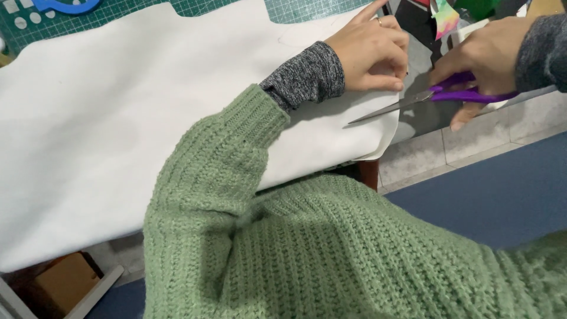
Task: Tracing a template onto material and cutting it out with scissors to make accessories.
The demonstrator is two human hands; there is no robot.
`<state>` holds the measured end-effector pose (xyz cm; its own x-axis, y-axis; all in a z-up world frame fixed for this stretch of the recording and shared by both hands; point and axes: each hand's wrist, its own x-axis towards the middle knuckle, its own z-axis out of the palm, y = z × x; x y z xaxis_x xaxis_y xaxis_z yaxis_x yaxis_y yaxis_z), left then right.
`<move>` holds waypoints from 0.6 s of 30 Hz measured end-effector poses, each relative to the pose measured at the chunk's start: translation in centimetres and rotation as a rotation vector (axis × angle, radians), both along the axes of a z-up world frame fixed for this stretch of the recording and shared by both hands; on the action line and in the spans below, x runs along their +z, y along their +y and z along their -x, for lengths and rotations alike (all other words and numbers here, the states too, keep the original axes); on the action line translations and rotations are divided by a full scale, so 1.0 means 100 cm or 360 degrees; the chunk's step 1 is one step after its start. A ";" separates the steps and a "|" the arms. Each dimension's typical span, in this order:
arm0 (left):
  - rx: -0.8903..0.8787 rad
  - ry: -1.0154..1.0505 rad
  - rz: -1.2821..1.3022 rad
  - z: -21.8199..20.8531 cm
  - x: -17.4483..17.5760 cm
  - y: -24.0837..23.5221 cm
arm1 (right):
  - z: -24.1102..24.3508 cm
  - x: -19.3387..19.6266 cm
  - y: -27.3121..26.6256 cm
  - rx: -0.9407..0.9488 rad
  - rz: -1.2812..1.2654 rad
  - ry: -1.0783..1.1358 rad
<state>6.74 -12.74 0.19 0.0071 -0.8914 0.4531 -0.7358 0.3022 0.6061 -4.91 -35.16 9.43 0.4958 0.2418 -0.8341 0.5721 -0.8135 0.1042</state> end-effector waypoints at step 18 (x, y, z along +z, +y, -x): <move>0.0021 -0.0030 0.0165 -0.002 0.003 0.004 | 0.015 -0.013 -0.003 -0.0108 -0.0318 0.0106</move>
<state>6.92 -12.35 0.46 0.0093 -0.8397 0.5430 -0.7512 0.3526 0.5580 -6.37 -35.49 8.13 0.4618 0.3734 -0.8046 0.5155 -0.8511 -0.0991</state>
